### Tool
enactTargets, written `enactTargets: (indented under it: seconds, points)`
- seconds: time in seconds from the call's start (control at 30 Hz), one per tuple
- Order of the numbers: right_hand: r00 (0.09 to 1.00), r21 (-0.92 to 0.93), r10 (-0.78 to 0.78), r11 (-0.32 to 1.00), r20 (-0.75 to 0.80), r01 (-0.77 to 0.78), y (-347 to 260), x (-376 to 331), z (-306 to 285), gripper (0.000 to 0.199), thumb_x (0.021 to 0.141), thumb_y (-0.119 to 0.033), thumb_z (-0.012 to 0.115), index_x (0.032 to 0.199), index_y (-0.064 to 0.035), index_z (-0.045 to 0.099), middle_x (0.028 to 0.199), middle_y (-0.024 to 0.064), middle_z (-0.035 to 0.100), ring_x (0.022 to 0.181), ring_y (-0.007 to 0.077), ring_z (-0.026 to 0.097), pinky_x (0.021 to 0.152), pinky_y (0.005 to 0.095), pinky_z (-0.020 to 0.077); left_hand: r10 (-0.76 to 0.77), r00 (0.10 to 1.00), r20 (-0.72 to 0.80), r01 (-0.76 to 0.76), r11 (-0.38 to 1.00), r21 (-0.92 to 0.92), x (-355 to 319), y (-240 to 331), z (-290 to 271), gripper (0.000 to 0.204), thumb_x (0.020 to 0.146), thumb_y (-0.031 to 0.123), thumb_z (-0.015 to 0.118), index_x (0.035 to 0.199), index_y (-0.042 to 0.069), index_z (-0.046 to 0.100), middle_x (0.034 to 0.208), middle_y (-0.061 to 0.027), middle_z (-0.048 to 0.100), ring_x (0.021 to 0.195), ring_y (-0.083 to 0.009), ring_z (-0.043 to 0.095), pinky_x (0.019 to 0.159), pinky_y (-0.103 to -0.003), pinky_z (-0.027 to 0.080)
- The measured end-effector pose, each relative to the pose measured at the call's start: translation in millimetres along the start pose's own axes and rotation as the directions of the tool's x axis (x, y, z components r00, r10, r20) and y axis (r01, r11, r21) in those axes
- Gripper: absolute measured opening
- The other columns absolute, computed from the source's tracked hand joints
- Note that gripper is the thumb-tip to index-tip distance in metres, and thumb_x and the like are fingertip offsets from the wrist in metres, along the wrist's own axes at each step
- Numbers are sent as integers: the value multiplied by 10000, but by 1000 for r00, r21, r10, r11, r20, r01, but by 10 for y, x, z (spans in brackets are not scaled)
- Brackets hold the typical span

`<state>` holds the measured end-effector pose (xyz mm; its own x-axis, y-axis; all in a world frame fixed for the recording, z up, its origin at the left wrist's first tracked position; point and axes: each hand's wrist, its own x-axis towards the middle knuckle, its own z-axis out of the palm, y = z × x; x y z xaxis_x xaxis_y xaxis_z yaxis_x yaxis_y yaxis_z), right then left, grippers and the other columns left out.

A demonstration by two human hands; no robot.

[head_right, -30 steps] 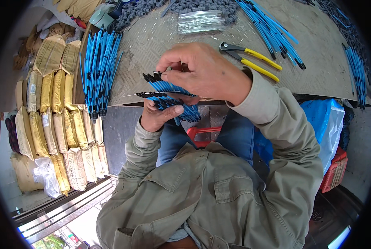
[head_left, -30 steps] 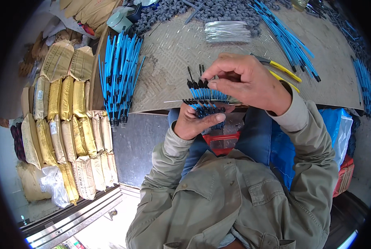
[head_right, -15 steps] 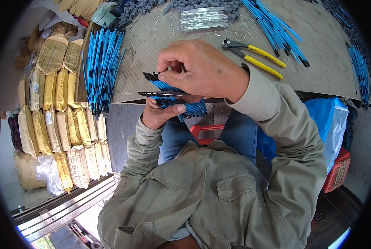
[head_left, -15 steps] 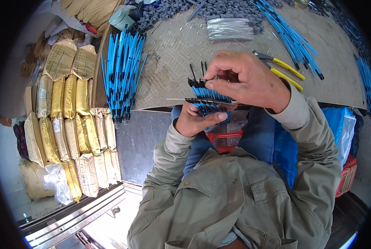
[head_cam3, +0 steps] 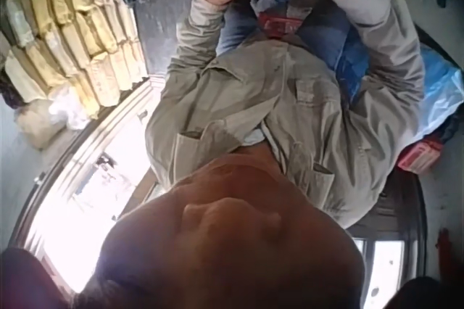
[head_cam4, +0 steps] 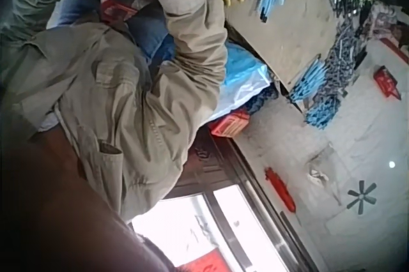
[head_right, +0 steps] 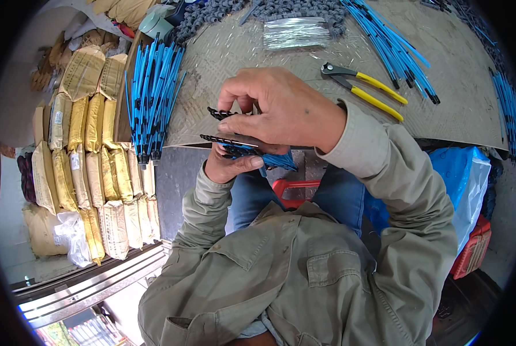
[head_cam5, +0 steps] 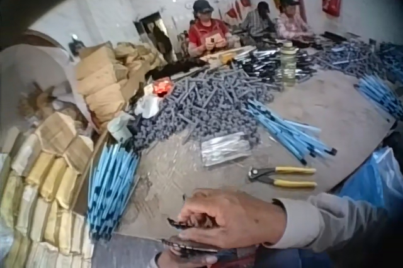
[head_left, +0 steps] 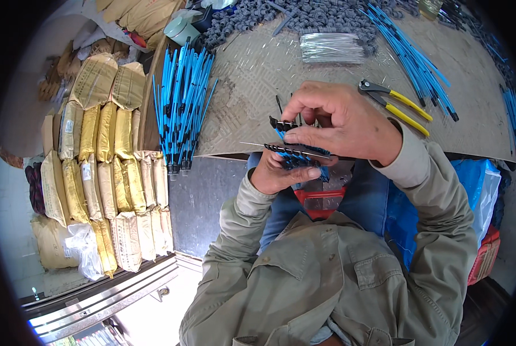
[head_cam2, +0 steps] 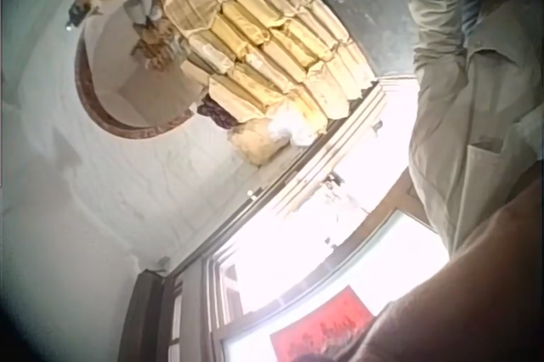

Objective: The person assembles blue wires into a circular connector hub using a hand tool for crimping or cutting.

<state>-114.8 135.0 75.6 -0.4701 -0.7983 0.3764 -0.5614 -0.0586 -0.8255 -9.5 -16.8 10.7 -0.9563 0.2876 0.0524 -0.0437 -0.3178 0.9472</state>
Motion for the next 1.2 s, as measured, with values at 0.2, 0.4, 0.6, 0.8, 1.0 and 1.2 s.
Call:
enactTargets:
  seconds: [0.2,0.4,0.6,0.8,1.0,1.2]
  points:
    - [997,-316,-62,948,-38,47,-76,9,29,136,756,-87,647,876,-60,590,693,46,479,570,127,485,504,267,369,21,1000,15,-22,995,102,-41,16,-32,306,755,-15,680,1048,12,599,964,-68,653,934,-137,594,839,-288,469]
    - [993,-266,-81,962,-80,58,-69,26,40,132,748,-74,645,866,-62,587,690,59,482,554,152,480,488,294,365,-1,1000,-21,2,999,54,-25,32,-6,283,755,-16,681,1028,11,612,941,-49,654,911,-121,595,822,-277,469]
    - [984,-207,-133,973,-121,106,21,20,122,135,746,-71,651,861,-54,582,696,55,488,549,144,479,484,283,365,35,997,-74,-30,997,67,-25,16,38,273,752,-14,685,1015,12,617,931,-36,652,890,-111,596,800,-266,474]
    - [980,-225,-86,973,-177,45,-44,-8,178,141,740,-88,670,846,-50,585,712,49,504,552,141,483,490,273,374,13,998,-65,-3,988,157,-78,-39,-14,278,747,1,696,1013,8,615,929,-42,653,880,-109,597,782,-255,477]
    - [979,-208,-161,969,-122,133,15,62,148,149,739,-116,680,840,-58,587,710,46,507,547,153,485,487,279,374,3,1000,-18,-2,999,42,-54,41,19,277,750,10,697,1015,1,618,942,-53,654,886,-120,597,780,-255,478]
    - [987,-287,-154,948,-43,136,-57,191,89,129,735,-139,686,771,-57,592,671,50,499,547,167,489,494,285,382,7,1000,1,-7,990,139,-19,2,29,287,763,7,682,1041,-14,614,966,-67,653,896,-126,598,798,-266,476]
